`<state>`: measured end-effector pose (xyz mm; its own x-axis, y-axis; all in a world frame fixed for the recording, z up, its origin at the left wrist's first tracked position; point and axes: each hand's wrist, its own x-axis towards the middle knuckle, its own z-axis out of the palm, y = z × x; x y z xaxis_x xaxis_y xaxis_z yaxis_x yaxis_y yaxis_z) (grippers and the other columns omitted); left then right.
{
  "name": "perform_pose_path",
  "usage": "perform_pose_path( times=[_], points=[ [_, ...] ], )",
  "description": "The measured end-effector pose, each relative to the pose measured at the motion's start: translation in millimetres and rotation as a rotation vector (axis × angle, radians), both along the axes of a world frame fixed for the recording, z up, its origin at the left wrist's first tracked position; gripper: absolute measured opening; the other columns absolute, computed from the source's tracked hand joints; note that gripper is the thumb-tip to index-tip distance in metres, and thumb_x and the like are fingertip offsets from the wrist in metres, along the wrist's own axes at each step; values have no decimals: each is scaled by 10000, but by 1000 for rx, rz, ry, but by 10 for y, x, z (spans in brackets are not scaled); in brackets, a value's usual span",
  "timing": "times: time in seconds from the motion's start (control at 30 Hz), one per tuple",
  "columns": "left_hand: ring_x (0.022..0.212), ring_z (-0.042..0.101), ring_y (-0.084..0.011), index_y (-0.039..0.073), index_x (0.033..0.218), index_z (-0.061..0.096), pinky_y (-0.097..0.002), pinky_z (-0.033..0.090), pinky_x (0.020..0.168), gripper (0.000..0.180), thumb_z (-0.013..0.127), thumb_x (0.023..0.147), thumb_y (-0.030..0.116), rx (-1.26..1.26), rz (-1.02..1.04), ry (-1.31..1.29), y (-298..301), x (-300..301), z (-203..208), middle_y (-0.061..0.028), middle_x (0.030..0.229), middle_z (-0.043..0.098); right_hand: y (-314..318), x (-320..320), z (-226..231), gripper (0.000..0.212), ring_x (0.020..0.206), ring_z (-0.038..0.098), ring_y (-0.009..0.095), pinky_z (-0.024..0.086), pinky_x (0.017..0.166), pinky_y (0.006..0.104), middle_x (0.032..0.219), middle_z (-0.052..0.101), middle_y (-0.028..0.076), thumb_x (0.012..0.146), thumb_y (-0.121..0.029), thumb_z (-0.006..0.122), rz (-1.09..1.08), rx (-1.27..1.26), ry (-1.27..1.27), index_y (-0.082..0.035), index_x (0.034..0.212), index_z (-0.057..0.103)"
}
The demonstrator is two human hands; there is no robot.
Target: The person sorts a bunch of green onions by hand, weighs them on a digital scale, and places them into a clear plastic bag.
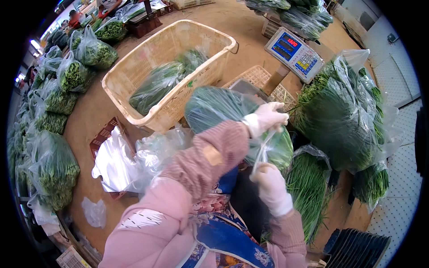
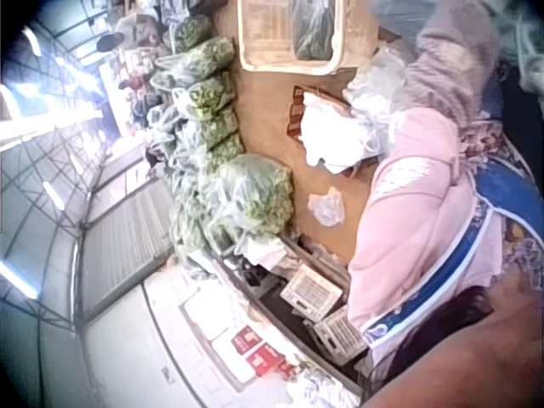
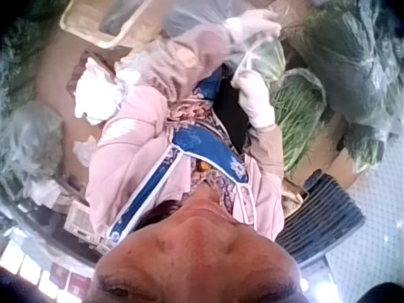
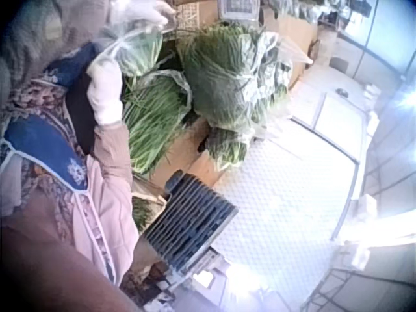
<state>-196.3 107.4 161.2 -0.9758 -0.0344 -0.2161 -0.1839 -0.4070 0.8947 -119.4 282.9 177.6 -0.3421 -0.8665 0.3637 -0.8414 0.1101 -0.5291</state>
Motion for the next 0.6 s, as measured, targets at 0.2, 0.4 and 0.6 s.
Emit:
perform_pose_path(
  times=[0.2,0.4,0.6],
  points=[
    [872,594,-307,60,1213,464,-363,467,795,571,642,715,274,-1675,-6,743,-696,628,-494,-116,877,617,622,-64,-40,88,961,532,153,404,881,291,1017,566,86,847,-33,512,-442,-378,-857,-5,898,577],
    [826,583,-321,64,843,610,-389,461,750,156,497,816,168,-1520,43,249,-1252,60,40,-141,848,619,448,-177,75,282,1068,510,173,381,945,288,1164,538,111,884,-27,480,-595,-320,-856,22,1162,489],
    [750,583,-241,64,887,599,-316,475,674,174,475,853,181,-2008,489,177,-2501,-166,740,-103,825,611,681,-236,-110,250,1047,535,175,390,947,301,1121,572,117,901,-65,469,-707,-307,-877,36,1124,522]
  ],
)
